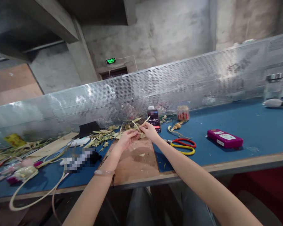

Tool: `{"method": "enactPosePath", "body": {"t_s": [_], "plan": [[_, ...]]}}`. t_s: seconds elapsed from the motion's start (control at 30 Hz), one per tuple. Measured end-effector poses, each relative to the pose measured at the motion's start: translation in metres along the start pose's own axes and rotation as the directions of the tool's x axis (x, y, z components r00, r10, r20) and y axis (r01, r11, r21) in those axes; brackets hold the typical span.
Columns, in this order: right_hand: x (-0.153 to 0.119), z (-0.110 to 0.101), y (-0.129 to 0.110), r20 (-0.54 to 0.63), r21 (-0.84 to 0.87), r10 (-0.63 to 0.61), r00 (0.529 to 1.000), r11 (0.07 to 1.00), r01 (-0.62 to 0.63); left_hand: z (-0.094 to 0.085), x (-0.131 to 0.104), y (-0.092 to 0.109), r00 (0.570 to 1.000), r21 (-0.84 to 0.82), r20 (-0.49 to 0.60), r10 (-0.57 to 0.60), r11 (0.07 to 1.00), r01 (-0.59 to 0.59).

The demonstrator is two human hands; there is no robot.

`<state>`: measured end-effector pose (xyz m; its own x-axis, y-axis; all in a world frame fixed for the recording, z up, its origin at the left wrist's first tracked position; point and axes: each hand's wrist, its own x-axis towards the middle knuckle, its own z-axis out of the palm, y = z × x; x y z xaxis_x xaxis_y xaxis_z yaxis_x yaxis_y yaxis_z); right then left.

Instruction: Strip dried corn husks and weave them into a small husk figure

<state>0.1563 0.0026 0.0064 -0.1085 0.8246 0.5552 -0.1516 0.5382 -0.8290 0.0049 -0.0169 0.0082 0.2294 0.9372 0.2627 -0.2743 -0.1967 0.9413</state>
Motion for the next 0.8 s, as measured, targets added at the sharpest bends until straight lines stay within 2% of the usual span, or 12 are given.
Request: {"method": "enactPosePath", "body": {"t_s": [0.17,0.33,0.5,0.8], "plan": [[0.0003,0.0011,0.0005,0.001,-0.016,0.003,1.0,1.0,-0.003,0.0014,0.0,0.0003,0.996,0.062,-0.088,0.019,0.998,-0.013],[-0.001,0.0009,-0.0006,-0.007,-0.046,-0.005,1.0,0.999,0.004,-0.003,0.0032,-0.0019,0.983,0.261,-0.165,0.078,0.965,-0.032],[-0.0023,0.0012,-0.0026,-0.002,-0.026,0.005,1.0,1.0,-0.005,-0.0072,0.007,-0.006,0.979,0.336,-0.139,0.147,0.937,-0.093],[-0.0021,0.0007,-0.0018,0.018,-0.022,-0.013,1.0,1.0,0.013,-0.0043,0.0072,-0.0054,0.958,0.472,-0.126,0.256,0.865,-0.169]]}}
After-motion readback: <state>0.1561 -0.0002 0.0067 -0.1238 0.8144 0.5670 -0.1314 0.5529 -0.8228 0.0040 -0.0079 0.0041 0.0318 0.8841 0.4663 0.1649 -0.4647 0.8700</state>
